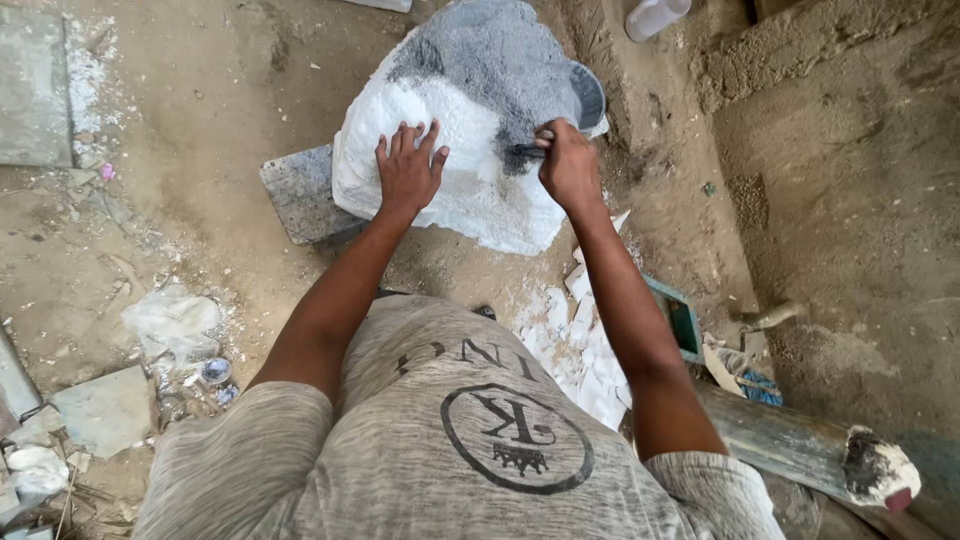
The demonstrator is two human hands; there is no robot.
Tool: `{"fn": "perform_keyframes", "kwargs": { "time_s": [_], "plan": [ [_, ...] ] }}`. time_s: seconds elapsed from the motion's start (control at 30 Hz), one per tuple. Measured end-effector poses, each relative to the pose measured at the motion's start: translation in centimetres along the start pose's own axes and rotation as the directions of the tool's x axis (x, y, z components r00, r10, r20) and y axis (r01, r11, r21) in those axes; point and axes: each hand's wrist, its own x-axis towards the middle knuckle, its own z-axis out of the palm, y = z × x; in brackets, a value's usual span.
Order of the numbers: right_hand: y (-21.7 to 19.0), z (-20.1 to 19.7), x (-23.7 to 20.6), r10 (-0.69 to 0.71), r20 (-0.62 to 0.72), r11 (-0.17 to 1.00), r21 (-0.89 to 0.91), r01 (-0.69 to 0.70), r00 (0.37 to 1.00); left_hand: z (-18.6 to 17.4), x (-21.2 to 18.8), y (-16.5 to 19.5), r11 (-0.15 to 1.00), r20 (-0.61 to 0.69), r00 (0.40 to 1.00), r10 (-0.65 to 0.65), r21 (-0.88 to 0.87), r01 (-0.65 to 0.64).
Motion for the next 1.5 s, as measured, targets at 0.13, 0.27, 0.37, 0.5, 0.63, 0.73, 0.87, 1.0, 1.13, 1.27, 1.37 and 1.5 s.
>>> {"fn": "perform_keyframes", "kwargs": {
  "time_s": [0.13,0.27,0.37,0.5,0.63,0.73,0.87,1.0,1.13,1.27,1.37,1.5],
  "plan": [
    [0.3,-0.2,1.1,-0.021,0.099,0.999,-0.031,0.025,0.995,0.4,-0.2,-0.2,1.000,0.002,1.000,0.007,-0.002,-0.007],
    [0.2,-0.3,1.7,0.290,0.354,0.949,-0.225,-0.220,0.889,0.5,-0.2,-0.1,1.000,0.012,1.000,-0.007,-0.003,0.007],
    [0.1,-0.2,1.9,-0.011,-0.015,1.000,-0.009,0.011,1.000,0.3,0.0,-0.1,1.000,0.002,1.000,0.011,0.002,-0.011],
    [-0.1,0.2,2.3,-0.054,0.120,0.998,-0.020,0.056,0.991,0.1,-0.1,0.0,1.000,-0.011,1.000,0.016,-0.022,-0.016],
    [-0.1,0.2,3.4,-0.026,0.176,0.998,-0.053,0.036,0.984,0.1,-0.2,0.2,0.999,0.002,1.000,-0.019,-0.026,0.019],
    [0.0,-0.2,4.1,0.064,0.309,0.993,-0.114,-0.030,0.949,0.0,0.0,0.4,1.000,-0.021,1.000,0.006,-0.019,-0.007],
    [0.1,-0.7,4.5,-0.200,0.127,0.977,-0.049,0.207,0.972,-0.3,0.4,0.7,1.000,-0.029,1.000,0.012,-0.013,-0.012],
    [0.4,-0.5,4.7,-0.086,0.290,0.988,-0.095,0.118,0.953,-0.6,0.5,0.9,1.000,0.000,1.000,0.001,0.005,-0.001],
    [0.6,0.2,5.2,-0.157,0.256,0.977,-0.098,0.187,0.954,-0.6,0.4,1.0,1.000,0.006,1.000,-0.010,0.002,0.010],
    [0.3,0.7,5.9,0.097,0.333,0.985,-0.167,-0.042,0.938,-0.4,0.4,1.1,1.000,-0.020,1.000,0.014,0.027,-0.014],
    [-0.1,0.7,6.2,0.120,0.390,0.984,-0.172,-0.055,0.913,-0.6,0.3,1.1,1.000,-0.017,1.000,-0.005,0.017,0.005],
    [-0.5,0.2,5.8,0.101,0.352,0.977,-0.212,-0.026,0.931,-0.7,0.3,0.9,1.000,-0.013,1.000,-0.011,0.022,0.012]
  ]
}}
